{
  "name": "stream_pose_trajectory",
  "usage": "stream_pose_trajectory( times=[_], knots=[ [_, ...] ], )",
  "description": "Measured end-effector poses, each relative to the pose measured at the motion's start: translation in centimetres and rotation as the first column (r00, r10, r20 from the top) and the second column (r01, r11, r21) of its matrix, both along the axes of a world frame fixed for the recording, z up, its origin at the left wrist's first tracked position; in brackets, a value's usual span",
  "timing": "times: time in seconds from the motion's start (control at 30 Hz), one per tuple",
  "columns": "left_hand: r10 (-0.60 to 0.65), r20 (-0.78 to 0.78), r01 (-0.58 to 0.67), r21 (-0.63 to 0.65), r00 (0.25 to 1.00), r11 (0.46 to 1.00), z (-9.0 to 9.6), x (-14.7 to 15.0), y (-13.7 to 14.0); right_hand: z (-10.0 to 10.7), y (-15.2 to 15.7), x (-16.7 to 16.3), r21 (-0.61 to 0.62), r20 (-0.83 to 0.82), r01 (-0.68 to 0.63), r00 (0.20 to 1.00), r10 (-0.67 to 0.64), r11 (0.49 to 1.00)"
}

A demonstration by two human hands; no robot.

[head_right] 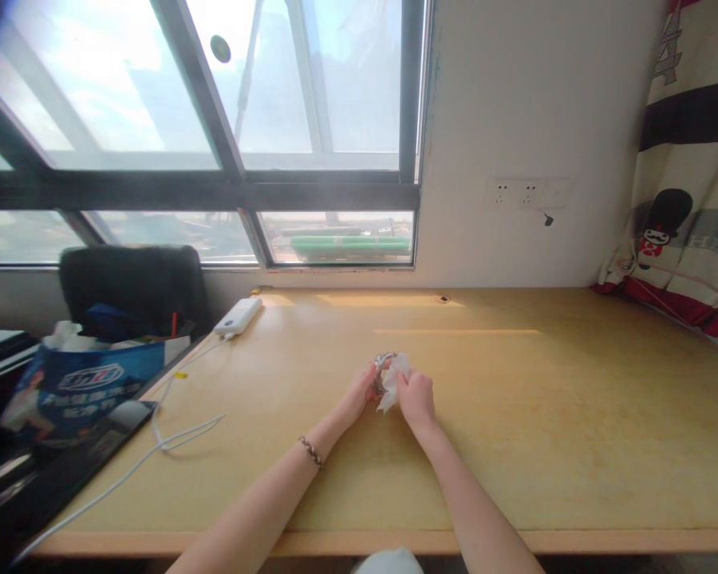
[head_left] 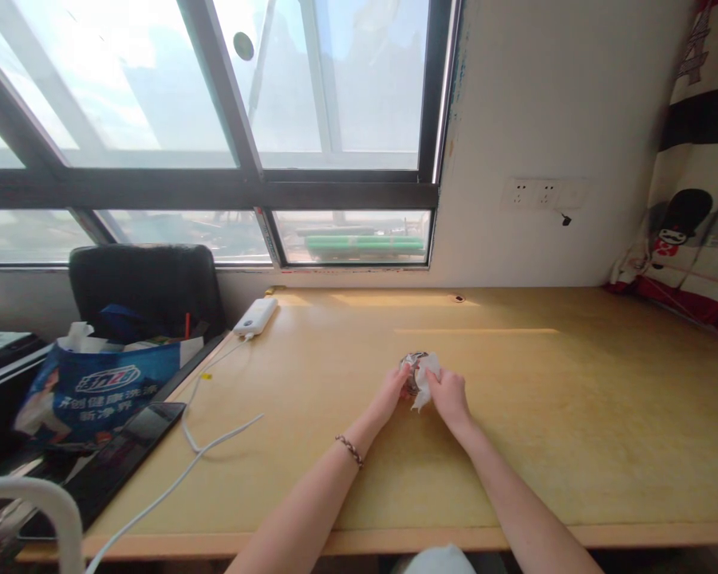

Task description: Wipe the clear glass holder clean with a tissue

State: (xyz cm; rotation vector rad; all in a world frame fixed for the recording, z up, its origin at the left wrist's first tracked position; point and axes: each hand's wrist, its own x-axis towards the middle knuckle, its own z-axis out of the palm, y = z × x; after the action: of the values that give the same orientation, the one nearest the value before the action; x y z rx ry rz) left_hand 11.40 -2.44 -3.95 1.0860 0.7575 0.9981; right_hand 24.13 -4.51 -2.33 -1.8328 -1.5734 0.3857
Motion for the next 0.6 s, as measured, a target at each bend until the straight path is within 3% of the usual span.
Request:
stream_pose_trajectory(
  times=[0.17,0.3,0.47,0.6],
  knots=[
    [-0.059,0.052,0.051,0.145,0.997,0.988,1.5,-0.1,-1.0,-0.3,-0.1,-0.3,-0.186,-0.341,-0.049,0.94,-0.017,0.981],
    [-0.039,0.1,0.028,0.113,0.994,0.993,2.1,-0.2,-1.1,-0.5,-0.4,-0.5,-0.214,-0.544,-0.171,0.839,0.028,0.962],
    [-0.002,0.116,0.007,-0.039,0.993,0.999,1.0,-0.5,-0.2,-0.3,-0.6,-0.9,-0.192,-0.516,-0.229,0.851,0.1,0.954],
    [-0.093,0.176,0.121,-0.158,0.98,0.98,0.5,-0.6,0.1,-0.2,-0.7,-0.9,-0.101,-0.278,-0.184,0.949,0.149,0.978]
  ],
)
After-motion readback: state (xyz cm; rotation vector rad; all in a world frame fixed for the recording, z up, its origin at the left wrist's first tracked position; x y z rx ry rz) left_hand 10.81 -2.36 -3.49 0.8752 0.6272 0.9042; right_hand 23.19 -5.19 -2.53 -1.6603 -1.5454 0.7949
